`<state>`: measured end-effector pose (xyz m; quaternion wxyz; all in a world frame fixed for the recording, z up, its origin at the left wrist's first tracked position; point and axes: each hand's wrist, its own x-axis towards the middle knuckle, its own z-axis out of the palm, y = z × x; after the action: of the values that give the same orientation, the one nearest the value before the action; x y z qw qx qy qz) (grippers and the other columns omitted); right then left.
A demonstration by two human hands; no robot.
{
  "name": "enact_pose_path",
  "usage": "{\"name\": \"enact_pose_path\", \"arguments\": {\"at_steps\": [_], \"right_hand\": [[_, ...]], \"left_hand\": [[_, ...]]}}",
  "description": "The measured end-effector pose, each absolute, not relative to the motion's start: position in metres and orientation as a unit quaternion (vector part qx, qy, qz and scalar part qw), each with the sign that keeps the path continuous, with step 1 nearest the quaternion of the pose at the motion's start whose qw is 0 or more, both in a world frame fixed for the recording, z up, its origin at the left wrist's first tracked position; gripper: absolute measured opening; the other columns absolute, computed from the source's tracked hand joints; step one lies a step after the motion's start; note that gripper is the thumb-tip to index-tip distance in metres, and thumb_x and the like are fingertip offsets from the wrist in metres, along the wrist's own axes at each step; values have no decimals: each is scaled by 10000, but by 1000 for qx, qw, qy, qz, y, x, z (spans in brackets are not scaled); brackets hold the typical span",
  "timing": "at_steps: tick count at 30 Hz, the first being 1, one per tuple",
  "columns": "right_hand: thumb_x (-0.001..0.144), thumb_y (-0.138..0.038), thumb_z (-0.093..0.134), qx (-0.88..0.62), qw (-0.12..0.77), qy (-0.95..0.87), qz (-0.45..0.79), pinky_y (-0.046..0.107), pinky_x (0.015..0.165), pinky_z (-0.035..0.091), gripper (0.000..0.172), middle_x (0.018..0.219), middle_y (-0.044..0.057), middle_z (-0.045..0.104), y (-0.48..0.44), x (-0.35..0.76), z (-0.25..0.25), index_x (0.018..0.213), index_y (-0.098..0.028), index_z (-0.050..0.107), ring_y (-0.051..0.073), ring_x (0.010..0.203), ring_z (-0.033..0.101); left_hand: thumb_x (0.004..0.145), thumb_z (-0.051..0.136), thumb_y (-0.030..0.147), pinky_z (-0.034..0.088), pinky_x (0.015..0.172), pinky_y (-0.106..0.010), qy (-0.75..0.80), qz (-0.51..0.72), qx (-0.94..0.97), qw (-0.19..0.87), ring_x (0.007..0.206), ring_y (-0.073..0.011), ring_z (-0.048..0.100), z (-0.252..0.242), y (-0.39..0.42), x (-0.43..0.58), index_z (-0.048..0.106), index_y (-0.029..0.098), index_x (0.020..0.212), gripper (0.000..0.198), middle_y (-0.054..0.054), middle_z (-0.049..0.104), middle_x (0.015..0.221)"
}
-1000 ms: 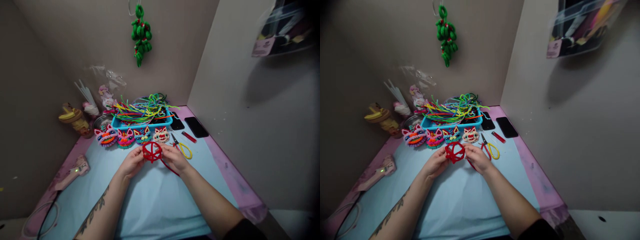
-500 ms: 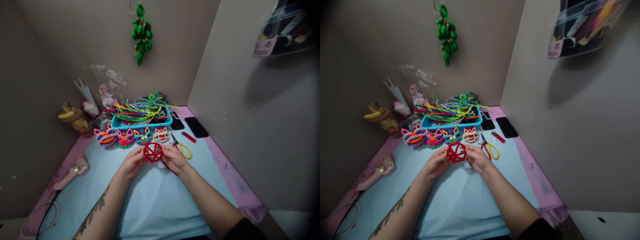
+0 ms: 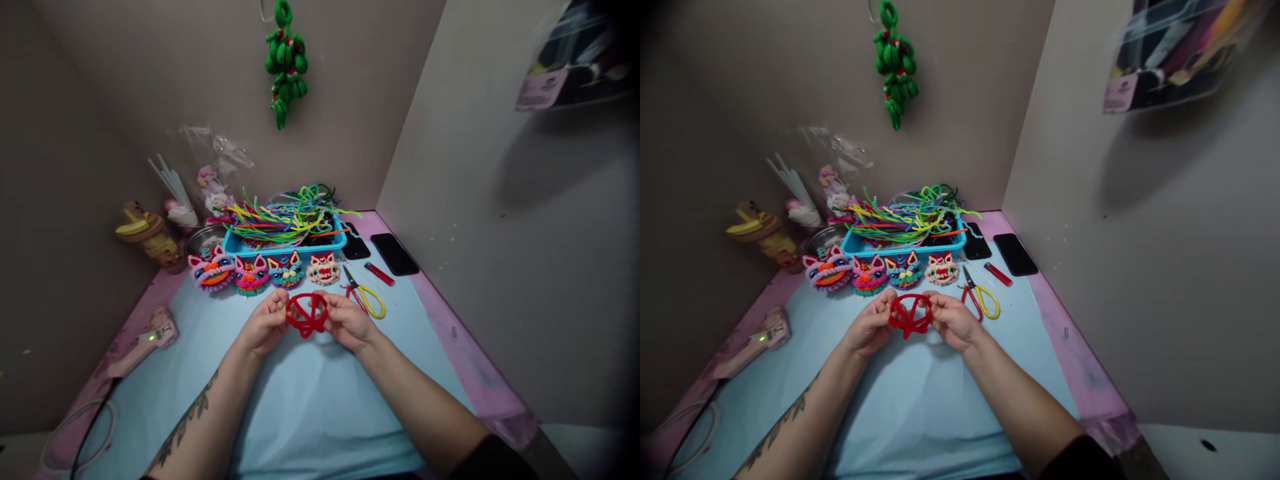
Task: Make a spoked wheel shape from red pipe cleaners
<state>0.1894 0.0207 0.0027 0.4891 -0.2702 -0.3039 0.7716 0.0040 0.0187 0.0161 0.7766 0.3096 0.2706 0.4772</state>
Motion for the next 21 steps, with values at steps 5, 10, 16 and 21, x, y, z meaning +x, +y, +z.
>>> {"name": "enact_pose_path", "arguments": {"at_steps": [5,10,16,21], "right_hand": [[542,-290,821,-287,497,-268,774,267,684,427,230,835,29,662,23,190,0,683,-163,691,132,702,562],[645,-291,770,-297,468,-280,783,251,620,389,259,800,38,688,25,192,-3,852,-145,714,110,638,542],[674,-363,760,-268,437,-247,822,239,593,404,249,747,24,685,23,192,-2,778,-149,689,110,634,567],[664,-329,771,-266,408,-248,837,245,621,424,240,725,35,693,19,189,-1,778,-135,689,126,655,603]], "left_hand": [[580,805,168,448,620,-198,284,483,297,773,583,-87,583,15,21,3,556,147,820,346,24,623,652],[612,781,202,497,690,-252,301,478,277,777,683,-126,629,14,24,4,579,142,893,351,-19,670,809],[696,709,184,501,681,-242,326,476,251,777,698,-131,637,12,23,5,600,134,879,219,-37,674,833],[691,716,170,492,611,-202,330,460,253,784,622,-106,615,13,21,5,591,129,870,222,-23,642,742]]}}
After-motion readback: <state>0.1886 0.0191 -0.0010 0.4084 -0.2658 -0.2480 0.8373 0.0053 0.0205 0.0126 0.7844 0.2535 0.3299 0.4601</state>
